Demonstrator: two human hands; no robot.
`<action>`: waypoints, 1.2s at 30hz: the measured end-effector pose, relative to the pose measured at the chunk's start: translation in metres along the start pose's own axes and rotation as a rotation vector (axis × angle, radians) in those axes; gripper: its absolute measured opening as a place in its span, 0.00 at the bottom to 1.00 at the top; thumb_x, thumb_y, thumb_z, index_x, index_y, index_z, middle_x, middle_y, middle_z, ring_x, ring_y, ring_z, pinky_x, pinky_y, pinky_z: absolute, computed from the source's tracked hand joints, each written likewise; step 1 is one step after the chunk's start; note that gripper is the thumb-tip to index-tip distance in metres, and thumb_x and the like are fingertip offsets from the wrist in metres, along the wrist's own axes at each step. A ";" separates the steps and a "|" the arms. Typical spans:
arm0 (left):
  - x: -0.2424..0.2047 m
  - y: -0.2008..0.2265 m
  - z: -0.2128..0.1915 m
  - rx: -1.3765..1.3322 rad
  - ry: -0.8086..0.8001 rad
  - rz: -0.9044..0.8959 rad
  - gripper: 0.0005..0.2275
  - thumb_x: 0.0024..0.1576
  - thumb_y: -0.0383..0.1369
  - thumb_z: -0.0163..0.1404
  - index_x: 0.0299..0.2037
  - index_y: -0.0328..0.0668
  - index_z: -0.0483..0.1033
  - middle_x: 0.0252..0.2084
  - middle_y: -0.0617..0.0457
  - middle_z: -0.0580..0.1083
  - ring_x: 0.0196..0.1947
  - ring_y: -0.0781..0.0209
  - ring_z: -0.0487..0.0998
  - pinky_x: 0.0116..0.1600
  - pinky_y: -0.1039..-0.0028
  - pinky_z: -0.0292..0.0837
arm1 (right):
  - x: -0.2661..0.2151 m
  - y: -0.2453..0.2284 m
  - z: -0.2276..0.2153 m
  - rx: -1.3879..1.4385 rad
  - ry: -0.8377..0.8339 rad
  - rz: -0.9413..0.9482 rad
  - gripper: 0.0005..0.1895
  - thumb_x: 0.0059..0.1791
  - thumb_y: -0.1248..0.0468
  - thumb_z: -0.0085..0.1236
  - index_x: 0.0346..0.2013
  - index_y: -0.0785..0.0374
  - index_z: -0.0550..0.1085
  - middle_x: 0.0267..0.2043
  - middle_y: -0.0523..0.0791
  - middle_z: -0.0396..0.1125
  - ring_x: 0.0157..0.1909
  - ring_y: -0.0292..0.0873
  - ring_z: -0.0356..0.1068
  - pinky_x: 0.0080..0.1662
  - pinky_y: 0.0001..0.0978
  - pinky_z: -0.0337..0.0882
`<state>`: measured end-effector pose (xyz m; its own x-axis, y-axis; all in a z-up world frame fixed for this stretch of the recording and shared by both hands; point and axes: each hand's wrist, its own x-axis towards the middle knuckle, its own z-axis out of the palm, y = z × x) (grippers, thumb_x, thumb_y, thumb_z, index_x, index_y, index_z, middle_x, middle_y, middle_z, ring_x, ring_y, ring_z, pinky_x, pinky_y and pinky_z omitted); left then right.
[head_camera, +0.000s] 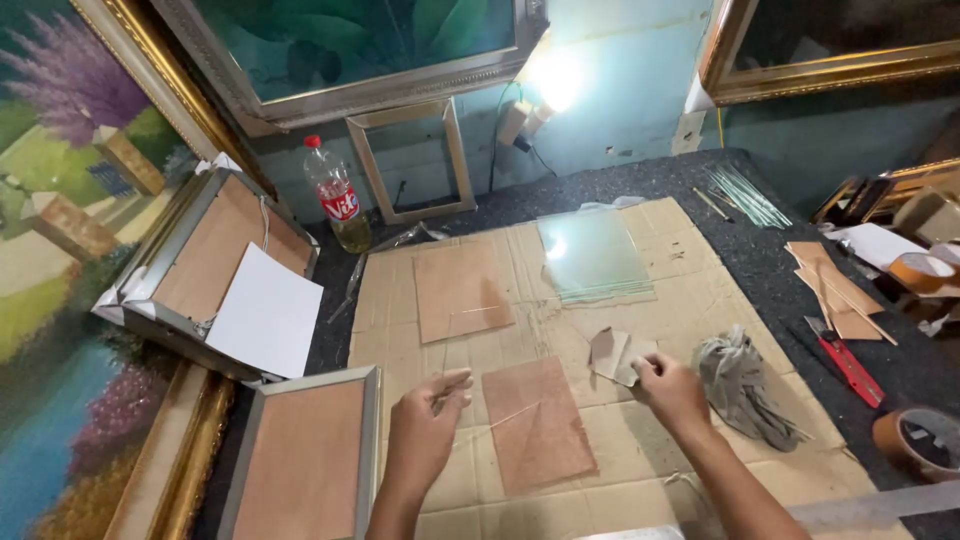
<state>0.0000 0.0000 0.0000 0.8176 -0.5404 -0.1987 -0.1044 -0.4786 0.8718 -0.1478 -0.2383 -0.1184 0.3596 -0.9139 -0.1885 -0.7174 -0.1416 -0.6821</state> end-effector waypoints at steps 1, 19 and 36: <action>0.001 0.000 -0.002 -0.001 0.002 -0.004 0.12 0.48 0.31 0.46 0.42 0.46 0.76 0.40 0.56 0.78 0.42 0.68 0.78 0.50 0.82 0.69 | 0.000 -0.016 0.003 -0.003 -0.004 -0.001 0.16 0.41 0.51 0.44 0.28 0.56 0.75 0.25 0.47 0.70 0.30 0.45 0.67 0.32 0.34 0.59; 0.001 0.018 0.010 -0.110 0.040 0.068 0.13 0.54 0.36 0.36 0.45 0.55 0.71 0.45 0.57 0.69 0.47 0.62 0.72 0.49 0.77 0.67 | 0.014 -0.048 0.018 0.276 0.099 0.056 0.14 0.35 0.55 0.41 0.14 0.62 0.61 0.19 0.45 0.57 0.26 0.43 0.56 0.32 0.38 0.56; 0.005 0.018 0.019 -0.189 0.065 0.094 0.08 0.54 0.32 0.40 0.23 0.42 0.66 0.19 0.56 0.65 0.24 0.69 0.62 0.31 0.78 0.57 | -0.110 -0.145 0.004 0.480 -0.075 -1.343 0.11 0.37 0.72 0.44 0.33 0.64 0.58 0.58 0.59 0.53 0.63 0.59 0.51 0.54 0.42 0.59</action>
<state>-0.0087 -0.0242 0.0066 0.8448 -0.5278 -0.0883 -0.0789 -0.2861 0.9549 -0.0809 -0.1157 -0.0009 0.6339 -0.1683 0.7549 0.4489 -0.7147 -0.5363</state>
